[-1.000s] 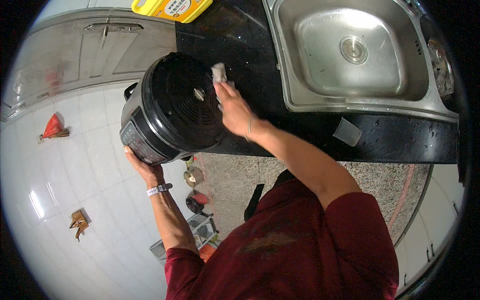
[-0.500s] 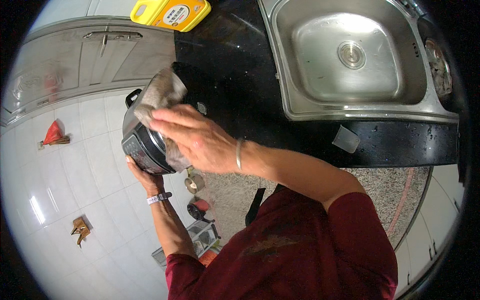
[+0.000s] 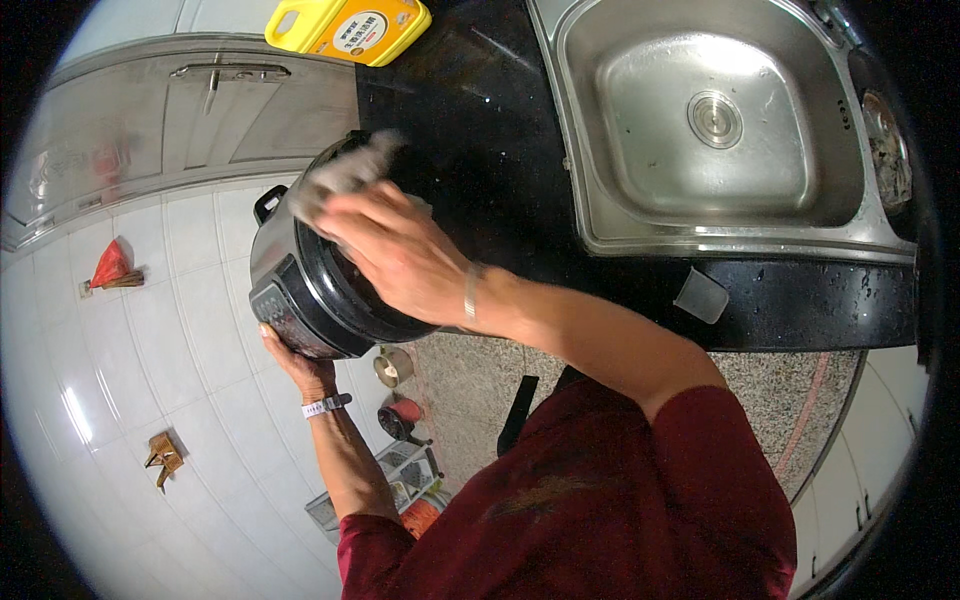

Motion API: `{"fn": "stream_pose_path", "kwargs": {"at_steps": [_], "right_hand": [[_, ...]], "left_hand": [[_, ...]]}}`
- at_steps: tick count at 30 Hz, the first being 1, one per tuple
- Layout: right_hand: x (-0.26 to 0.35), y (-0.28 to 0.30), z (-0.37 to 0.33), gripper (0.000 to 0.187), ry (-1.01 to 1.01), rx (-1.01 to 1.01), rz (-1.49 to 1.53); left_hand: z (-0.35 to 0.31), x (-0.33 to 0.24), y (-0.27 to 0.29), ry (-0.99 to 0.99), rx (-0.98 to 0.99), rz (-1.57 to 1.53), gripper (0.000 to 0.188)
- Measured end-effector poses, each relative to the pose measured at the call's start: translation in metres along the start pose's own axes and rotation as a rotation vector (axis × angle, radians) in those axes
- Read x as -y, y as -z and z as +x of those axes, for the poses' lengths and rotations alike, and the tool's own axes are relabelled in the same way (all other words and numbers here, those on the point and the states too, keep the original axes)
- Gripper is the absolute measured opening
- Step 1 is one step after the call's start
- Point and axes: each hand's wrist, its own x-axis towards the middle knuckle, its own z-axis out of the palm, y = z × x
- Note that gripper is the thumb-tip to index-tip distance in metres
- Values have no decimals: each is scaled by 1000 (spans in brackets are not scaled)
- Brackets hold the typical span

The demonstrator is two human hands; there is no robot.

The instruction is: The person washes a detachable pot in a sink, then wipes the interior and exterior of a multi-cooker and the surrounding countertop using a cloth.

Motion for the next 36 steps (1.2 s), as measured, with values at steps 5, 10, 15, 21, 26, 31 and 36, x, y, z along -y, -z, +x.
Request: {"fn": "stream_pose_path", "kwargs": {"at_steps": [5, 10, 15, 21, 26, 31, 36], "right_hand": [[-66, -21, 26, 35, -41, -181, 64], [-106, -19, -59, 59, -313, -76, -405], [-112, 73, -27, 31, -545, 617, -228], [-123, 27, 40, 33, -566, 190, -7], [-108, 1, -48, 44, -455, 227, -305], [-58, 17, -100, 37, -596, 716, -542], [-25, 24, -148, 28, -607, 1464, -78]], "left_hand": [[2, -6, -9, 18, 22, 104, 77], [9, -6, -7, 27, 14, 77, 79], [6, -4, -3, 30, -22, 42, 72], [11, -1, -1, 35, -20, 63, 79], [3, -8, -18, 60, -98, 83, 78], [8, -4, -7, 18, -69, 27, 74], [11, -6, -8, 38, -47, -19, 66]]}}
